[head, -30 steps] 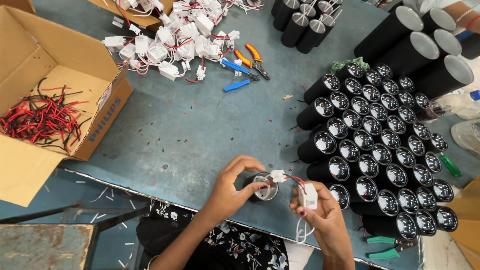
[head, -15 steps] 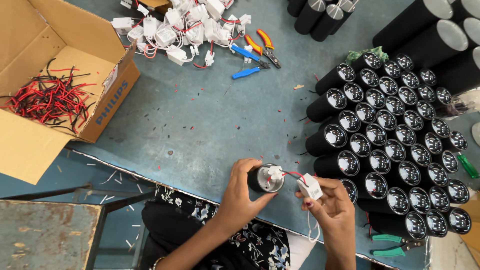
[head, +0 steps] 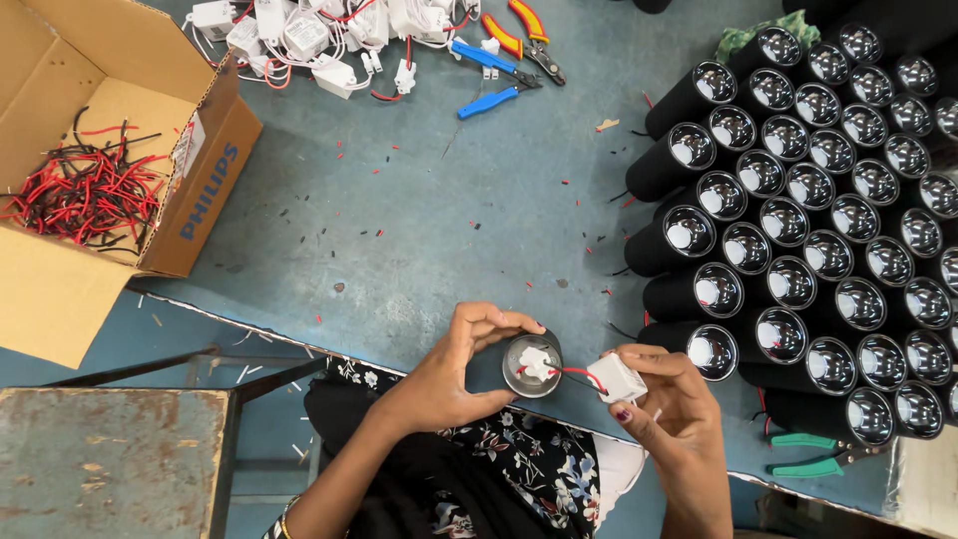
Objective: The person picks up a black cylindrical light housing and a white LED driver unit, connects the driver's wires to the housing terminals, uses red-handled pliers to trim and prepare the wires, tucks the wires into the housing, and sets the assembled unit with a pile of finished housings.
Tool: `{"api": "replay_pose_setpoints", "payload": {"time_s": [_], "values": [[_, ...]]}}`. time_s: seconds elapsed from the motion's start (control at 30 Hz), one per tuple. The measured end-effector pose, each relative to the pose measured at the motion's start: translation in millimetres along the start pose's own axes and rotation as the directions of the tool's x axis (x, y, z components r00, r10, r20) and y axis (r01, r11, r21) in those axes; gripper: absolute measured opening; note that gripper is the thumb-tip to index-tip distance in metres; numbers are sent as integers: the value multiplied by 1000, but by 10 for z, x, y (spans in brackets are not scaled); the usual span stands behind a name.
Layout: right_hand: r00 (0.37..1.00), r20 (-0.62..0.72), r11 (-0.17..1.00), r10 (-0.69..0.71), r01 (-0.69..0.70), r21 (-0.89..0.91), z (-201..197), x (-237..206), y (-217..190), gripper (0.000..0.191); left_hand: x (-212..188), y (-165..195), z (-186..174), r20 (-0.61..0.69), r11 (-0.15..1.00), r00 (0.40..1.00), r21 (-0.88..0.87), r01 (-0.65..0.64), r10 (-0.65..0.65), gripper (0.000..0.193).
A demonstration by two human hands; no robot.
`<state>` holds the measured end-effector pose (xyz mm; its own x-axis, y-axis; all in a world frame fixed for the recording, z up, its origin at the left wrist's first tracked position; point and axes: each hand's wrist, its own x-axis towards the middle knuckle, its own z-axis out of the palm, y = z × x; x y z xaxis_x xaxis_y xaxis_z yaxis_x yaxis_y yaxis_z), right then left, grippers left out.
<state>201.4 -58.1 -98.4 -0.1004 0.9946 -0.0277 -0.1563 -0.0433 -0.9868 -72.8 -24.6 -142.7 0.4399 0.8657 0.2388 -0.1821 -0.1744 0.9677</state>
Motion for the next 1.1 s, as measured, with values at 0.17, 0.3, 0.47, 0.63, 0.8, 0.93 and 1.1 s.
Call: {"api": "replay_pose_setpoints", "payload": {"time_s": [0.17,0.3,0.47,0.63,0.8,0.93,1.1], "values": [[996,-63,997,56,-59,-49,16,82,-20,39,169,135,27,-4,977,1000,211,18,-18,62],[999,-52,998,-8,5,-59,-37,108,-24,39,274,138,108,-43,951,997,307,-43,59,62],[994,-102,994,41,-50,-93,-57,81,13,41,276,134,220,-120,933,990,359,-23,71,66],[975,-192,989,111,-127,-74,-18,139,-4,43,298,213,232,-155,943,983,330,-41,97,49],[981,-186,993,50,-68,-92,-60,111,11,45,258,255,215,-257,967,965,255,11,57,26],[986,-145,992,79,-91,-83,-175,156,100,44,373,277,203,-292,953,949,303,-25,118,24],[990,-125,997,63,-69,-45,-342,159,237,44,419,398,198,-269,928,951,371,-41,150,8]]}}
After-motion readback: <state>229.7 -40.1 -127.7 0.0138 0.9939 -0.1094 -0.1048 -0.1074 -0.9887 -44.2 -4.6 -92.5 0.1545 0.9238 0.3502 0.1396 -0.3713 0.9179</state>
